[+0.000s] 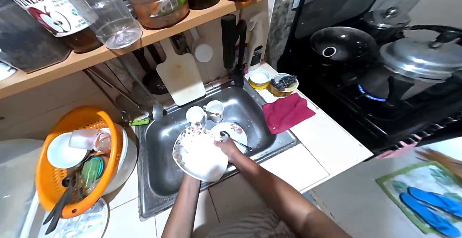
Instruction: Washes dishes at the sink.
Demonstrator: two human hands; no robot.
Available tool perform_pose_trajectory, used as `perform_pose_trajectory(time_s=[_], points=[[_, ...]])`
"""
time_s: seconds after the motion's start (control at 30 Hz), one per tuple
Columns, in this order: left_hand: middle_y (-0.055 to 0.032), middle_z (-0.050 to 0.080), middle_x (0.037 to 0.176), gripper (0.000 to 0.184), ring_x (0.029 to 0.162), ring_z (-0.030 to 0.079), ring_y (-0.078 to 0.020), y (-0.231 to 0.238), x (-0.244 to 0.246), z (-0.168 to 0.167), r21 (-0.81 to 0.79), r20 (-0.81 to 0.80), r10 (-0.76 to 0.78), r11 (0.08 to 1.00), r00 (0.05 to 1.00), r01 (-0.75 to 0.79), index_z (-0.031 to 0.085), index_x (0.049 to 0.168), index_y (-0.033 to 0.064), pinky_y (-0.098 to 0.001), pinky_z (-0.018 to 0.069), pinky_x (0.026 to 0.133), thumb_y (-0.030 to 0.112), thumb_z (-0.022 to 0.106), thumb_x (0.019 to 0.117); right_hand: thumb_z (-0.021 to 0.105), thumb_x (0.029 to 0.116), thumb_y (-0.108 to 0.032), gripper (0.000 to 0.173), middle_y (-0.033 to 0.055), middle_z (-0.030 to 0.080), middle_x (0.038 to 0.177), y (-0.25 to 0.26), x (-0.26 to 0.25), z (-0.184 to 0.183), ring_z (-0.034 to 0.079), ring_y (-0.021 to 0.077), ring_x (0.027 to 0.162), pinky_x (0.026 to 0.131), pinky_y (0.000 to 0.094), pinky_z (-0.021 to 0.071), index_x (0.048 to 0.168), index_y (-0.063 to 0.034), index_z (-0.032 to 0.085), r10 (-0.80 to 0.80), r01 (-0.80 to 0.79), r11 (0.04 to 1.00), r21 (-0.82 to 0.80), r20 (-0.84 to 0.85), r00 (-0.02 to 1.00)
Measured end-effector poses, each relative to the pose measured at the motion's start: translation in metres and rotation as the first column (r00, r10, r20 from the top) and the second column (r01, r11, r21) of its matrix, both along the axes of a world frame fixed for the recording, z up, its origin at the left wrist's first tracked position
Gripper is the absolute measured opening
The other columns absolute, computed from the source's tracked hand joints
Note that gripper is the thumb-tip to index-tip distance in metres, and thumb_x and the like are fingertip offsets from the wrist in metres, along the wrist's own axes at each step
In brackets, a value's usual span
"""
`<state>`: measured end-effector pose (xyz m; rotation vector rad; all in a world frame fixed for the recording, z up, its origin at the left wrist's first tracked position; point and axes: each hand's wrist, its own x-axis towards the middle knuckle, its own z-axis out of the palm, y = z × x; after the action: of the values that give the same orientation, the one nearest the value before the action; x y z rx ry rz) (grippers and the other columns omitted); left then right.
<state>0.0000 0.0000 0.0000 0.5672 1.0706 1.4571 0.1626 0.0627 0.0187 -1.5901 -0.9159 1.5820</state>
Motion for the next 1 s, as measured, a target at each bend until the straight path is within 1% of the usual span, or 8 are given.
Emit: perform_pose_trajectory(time_s=[0.07,0.1,0.17,0.27,0.4,0.53,0.8,1.0], points=[[-0.0070,0.074,0.101,0.063,0.092,0.073,-0.0152,0.033,0.005,0.026,0.023,0.281,0.075,0.996,0.957,-0.085,0.059,0.121,0.0051,-0.0376,0.0625,0.080,0.048,0.014,0.1103,0.061,0.1019,-0.014,0.040,0.0288,0.060,0.132,0.012,0.012,-0.015,0.059,0.0358,0.124,0.107,0.0517,0.0456,0.135,0.0079,0.056,-0.009,0.006,1.000,0.019,0.137,0.991],[-0.0065,0.075,0.098,0.059,0.089,0.074,-0.0158,0.039,0.000,0.030,0.028,0.284,0.007,0.999,0.959,-0.015,0.057,0.120,0.0056,-0.0378,0.0639,0.077,0.047,0.016,0.1101,0.060,0.1027,-0.014,0.039,0.0295,0.060,0.132,0.016,0.016,-0.019,0.059,0.0370,0.124,0.107,0.0521,0.0447,0.134,0.0086,0.056,-0.001,-0.003,1.000,0.018,0.196,0.981],[-0.0081,0.070,0.101,0.028,0.087,0.071,-0.0138,0.045,-0.010,0.023,-0.102,0.102,-0.101,0.988,0.990,0.112,0.048,0.131,0.0034,-0.0331,0.0618,0.075,0.015,0.033,0.1098,0.052,0.1069,-0.016,0.040,0.0318,0.057,0.134,0.021,0.021,-0.023,0.056,0.0396,0.127,0.110,0.0529,0.0423,0.136,0.0105,0.053,0.050,-0.047,0.999,-0.017,0.254,0.966],[-0.0156,0.061,0.115,0.049,0.090,0.064,-0.0172,0.055,-0.020,0.012,-0.320,-0.161,-0.181,0.940,0.970,0.122,0.040,0.143,0.0003,-0.0341,0.0565,0.075,-0.007,0.047,0.0954,0.030,0.1142,-0.031,0.053,0.0324,0.055,0.139,0.034,0.031,-0.026,0.053,0.0408,0.133,0.112,0.0545,0.0389,0.136,0.0113,0.054,0.185,-0.162,0.982,-0.096,0.324,0.928],[-0.0190,0.061,0.113,0.046,0.087,0.062,-0.0215,0.063,-0.021,0.013,-0.476,-0.318,-0.225,0.878,0.921,0.050,0.048,0.137,-0.0014,-0.0373,0.0539,0.072,-0.009,0.050,0.0923,0.051,0.1039,-0.021,0.045,0.0295,0.052,0.146,0.039,0.048,-0.025,0.045,0.0460,0.140,0.109,0.0641,0.0396,0.140,0.0064,0.054,0.539,-0.402,0.839,-0.367,0.667,0.514],[-0.0163,0.061,0.104,0.038,0.081,0.060,-0.0192,0.073,-0.019,0.008,-0.526,-0.397,-0.308,0.848,0.865,0.060,0.053,0.132,-0.0027,-0.0351,0.0517,0.069,-0.005,0.052,0.0943,0.058,0.0985,-0.017,0.036,0.0278,0.059,0.138,0.031,0.041,-0.019,0.055,0.0447,0.130,0.100,0.0656,0.0456,0.124,0.0085,0.064,0.711,-0.452,0.689,-0.567,0.650,0.269],[-0.0176,0.059,0.108,0.035,0.087,0.055,-0.0206,0.101,0.004,-0.006,-0.589,-0.509,-0.511,0.794,0.693,0.153,0.053,0.133,-0.0056,-0.0364,0.0488,0.077,0.001,0.057,0.0986,0.058,0.1015,-0.017,0.041,0.0305,0.056,0.140,0.042,0.069,0.006,0.054,0.0438,0.133,0.106,0.0616,0.0445,0.131,0.0125,0.057,0.695,-0.469,0.702,-0.536,0.660,0.286],[-0.0292,0.060,0.129,0.048,0.119,0.060,-0.0369,0.124,0.022,-0.018,-0.662,-0.626,-0.707,0.705,0.329,0.255,0.055,0.133,-0.0093,-0.0508,0.0468,0.104,0.013,0.073,0.0937,0.057,0.1019,-0.011,0.034,0.0321,0.058,0.136,0.043,0.072,-0.010,0.054,0.0476,0.131,0.105,0.0671,0.0425,0.128,0.0094,0.061,0.760,-0.621,0.589,-0.517,0.616,0.207]])
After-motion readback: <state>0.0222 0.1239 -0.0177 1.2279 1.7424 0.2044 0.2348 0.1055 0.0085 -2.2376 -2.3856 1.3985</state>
